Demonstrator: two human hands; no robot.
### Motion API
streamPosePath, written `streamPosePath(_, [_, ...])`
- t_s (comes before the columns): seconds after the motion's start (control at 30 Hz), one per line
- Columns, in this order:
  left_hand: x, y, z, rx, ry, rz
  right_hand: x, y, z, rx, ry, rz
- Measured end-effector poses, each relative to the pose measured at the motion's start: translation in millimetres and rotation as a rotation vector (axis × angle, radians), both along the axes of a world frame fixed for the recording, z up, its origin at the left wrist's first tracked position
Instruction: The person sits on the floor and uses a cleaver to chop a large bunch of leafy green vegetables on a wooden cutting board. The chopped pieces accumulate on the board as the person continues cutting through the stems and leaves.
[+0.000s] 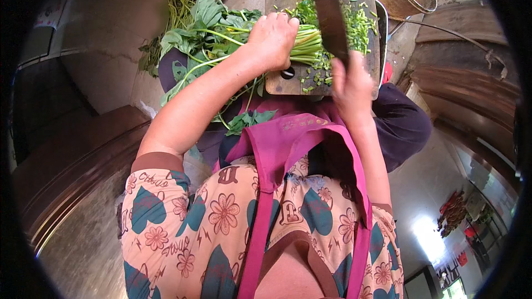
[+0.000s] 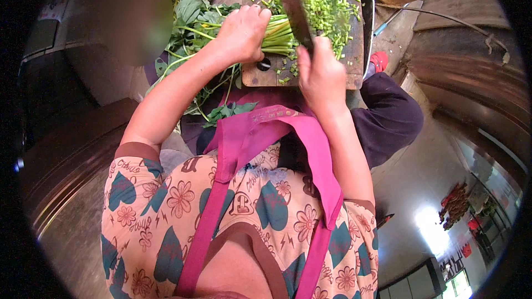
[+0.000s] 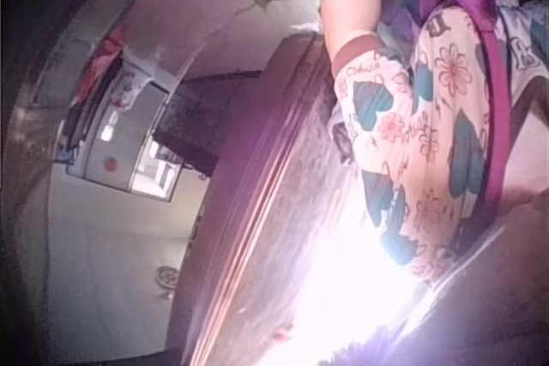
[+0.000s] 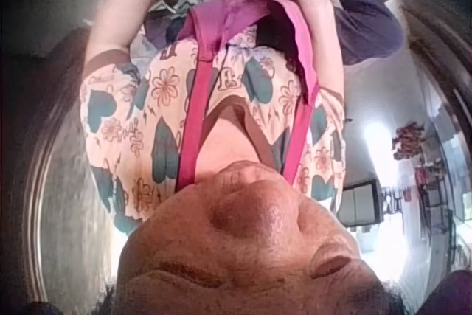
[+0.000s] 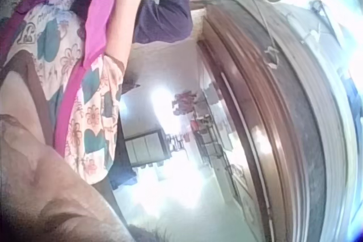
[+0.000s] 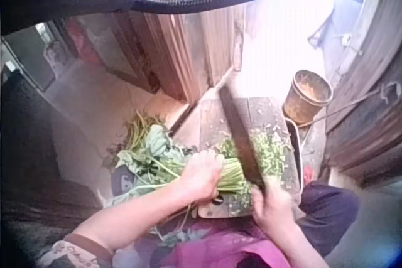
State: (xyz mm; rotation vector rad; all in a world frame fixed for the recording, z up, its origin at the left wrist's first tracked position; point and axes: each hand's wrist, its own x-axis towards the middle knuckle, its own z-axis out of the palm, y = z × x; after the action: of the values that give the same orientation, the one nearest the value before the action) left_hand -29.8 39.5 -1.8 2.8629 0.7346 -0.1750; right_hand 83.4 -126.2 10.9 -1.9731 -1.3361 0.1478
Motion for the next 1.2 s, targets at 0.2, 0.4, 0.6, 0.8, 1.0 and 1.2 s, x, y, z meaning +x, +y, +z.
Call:
streamPosePath(0.2, [1.4,0.0,-2.8,0.013,0.039,0.037,10.0,4.1,40.7,0.089,0.013,-0.036])
streamPosePath(0.4, [7.6,-0.9,0.4,-0.031,0.09,0.031,8.7,17.2,-11.4,-0.238,-0.094,0.087])
streamPosePath(0.6, [5.7,1.1,0.1,0.001,0.058,0.038,3.9,9.2,44.8,0.117,0.028,-0.023])
streamPosePath(0.8, [6.2,0.8,-0.3,-0.033,0.109,0.035,12.9,14.1,-2.0,-0.192,-0.045,0.067])
streamPosePath(1.0, [5.0,0.3,-5.3,0.009,0.053,0.041,-3.9,9.4,42.8,0.222,0.101,-0.08])
streamPosePath(1.2, [4.2,-2.4,-4.9,0.02,0.066,0.058,14.0,15.4,4.2,-0.173,-0.113,0.051])
